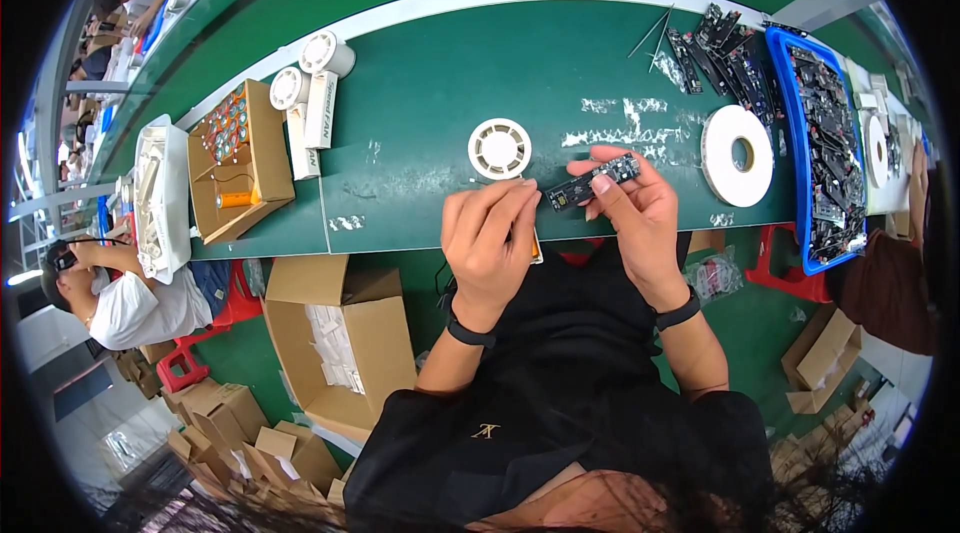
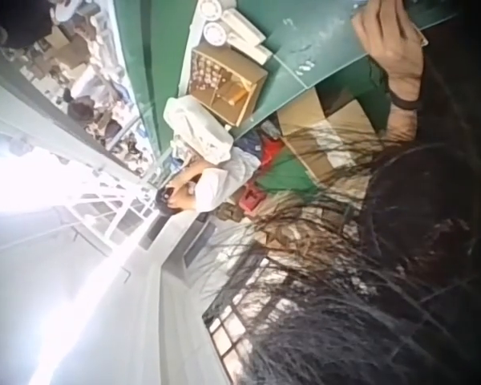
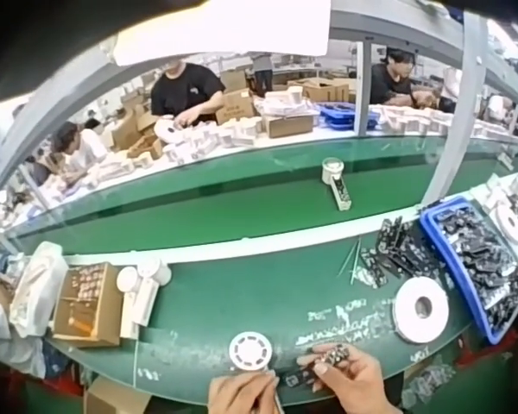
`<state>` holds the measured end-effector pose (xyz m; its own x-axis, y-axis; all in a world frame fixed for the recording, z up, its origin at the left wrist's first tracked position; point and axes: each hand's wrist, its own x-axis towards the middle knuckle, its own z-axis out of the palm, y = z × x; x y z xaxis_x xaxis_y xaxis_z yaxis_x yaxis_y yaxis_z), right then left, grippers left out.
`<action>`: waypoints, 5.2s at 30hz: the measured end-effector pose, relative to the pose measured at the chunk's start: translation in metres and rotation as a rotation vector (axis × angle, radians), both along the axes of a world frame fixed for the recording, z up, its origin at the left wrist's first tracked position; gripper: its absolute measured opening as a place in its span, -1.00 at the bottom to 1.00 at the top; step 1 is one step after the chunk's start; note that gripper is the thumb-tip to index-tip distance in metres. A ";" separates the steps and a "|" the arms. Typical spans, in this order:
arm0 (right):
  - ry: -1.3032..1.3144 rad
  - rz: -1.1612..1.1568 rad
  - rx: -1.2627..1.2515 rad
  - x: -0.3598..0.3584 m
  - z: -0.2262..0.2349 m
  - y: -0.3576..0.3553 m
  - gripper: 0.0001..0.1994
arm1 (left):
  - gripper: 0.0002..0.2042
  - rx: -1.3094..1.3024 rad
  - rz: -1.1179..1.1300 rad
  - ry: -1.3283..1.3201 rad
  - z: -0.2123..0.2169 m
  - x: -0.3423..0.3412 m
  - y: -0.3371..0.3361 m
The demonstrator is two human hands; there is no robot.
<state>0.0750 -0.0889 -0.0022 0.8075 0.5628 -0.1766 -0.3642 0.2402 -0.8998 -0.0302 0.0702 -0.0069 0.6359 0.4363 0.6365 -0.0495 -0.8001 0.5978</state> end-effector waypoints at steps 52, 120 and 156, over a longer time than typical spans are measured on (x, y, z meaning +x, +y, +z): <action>0.186 0.367 -0.078 0.005 0.008 -0.007 -0.65 | -0.84 -0.306 0.010 0.002 0.004 -0.008 0.001; -0.716 0.128 -0.356 -0.017 -0.007 0.011 -0.71 | -0.84 -0.288 -0.015 -0.034 -0.016 -0.003 -0.004; -1.066 0.081 -0.531 -0.017 -0.002 0.025 -0.80 | -0.82 -0.218 0.009 -0.036 -0.021 0.001 -0.008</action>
<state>0.0585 -0.0638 -0.0042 0.6542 0.6783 0.3347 0.6295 -0.2429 -0.7381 -0.0295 0.0624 -0.0278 0.6103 0.5713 0.5488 -0.0676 -0.6527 0.7546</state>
